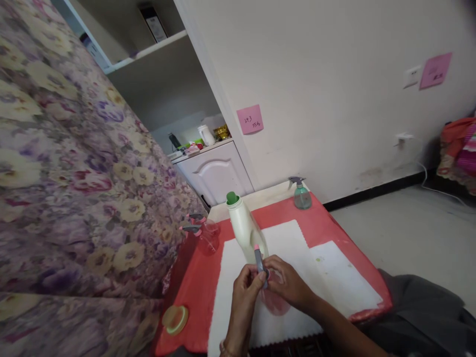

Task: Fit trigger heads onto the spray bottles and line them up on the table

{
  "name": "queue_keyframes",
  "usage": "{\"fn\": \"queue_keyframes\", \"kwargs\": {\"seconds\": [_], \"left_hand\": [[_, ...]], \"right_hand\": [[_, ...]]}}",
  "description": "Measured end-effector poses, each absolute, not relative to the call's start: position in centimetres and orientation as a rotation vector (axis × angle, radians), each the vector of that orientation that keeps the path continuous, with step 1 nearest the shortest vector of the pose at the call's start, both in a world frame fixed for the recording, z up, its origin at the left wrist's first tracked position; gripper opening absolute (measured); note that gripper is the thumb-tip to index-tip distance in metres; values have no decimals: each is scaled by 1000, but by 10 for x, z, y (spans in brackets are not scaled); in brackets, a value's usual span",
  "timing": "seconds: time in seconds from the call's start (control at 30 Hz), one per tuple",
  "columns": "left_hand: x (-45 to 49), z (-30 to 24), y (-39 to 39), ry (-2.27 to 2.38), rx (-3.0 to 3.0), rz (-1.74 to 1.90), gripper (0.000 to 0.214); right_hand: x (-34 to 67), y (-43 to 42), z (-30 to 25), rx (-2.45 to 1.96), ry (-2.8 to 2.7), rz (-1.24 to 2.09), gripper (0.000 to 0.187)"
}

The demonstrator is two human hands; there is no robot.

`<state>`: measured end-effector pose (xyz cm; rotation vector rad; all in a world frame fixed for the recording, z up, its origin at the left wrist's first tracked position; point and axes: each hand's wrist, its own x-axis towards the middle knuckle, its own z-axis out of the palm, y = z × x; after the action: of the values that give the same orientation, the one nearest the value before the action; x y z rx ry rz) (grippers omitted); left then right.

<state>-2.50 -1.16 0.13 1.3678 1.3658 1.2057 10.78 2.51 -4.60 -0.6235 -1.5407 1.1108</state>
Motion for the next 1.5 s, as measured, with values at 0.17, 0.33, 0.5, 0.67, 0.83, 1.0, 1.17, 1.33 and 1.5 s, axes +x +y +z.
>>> {"fn": "queue_keyframes", "kwargs": {"seconds": [0.17, 0.33, 0.5, 0.67, 0.83, 1.0, 1.17, 1.33, 1.5], "left_hand": [[-27, -2, -12, 1391, 1371, 1210, 26], [-26, -3, -12, 1368, 1381, 1216, 25], [-26, -4, -12, 1382, 1375, 1226, 30], [-27, -5, -10, 1406, 1367, 1225, 33], [-25, -3, -11, 1410, 1361, 1234, 31], [-24, -3, -12, 1402, 1371, 1237, 27], [-24, -6, -12, 1389, 1371, 1236, 29], [-26, -8, -10, 1411, 1355, 1235, 33], [-25, -7, -11, 1410, 1385, 1222, 29]], "right_hand": [[99, 22, -51, -781, -1382, 1069, 18], [104, 23, -49, -644, -1528, 1132, 18], [100, 22, -50, -750, -1387, 1079, 19], [107, 24, -46, -686, -1522, 1094, 24], [106, 25, -48, -636, -1447, 1132, 13], [103, 22, -50, -751, -1470, 1050, 28], [105, 23, -50, -633, -1507, 1055, 9], [103, 24, -51, -764, -1440, 1006, 23], [108, 25, -50, -607, -1523, 1103, 12]]}}
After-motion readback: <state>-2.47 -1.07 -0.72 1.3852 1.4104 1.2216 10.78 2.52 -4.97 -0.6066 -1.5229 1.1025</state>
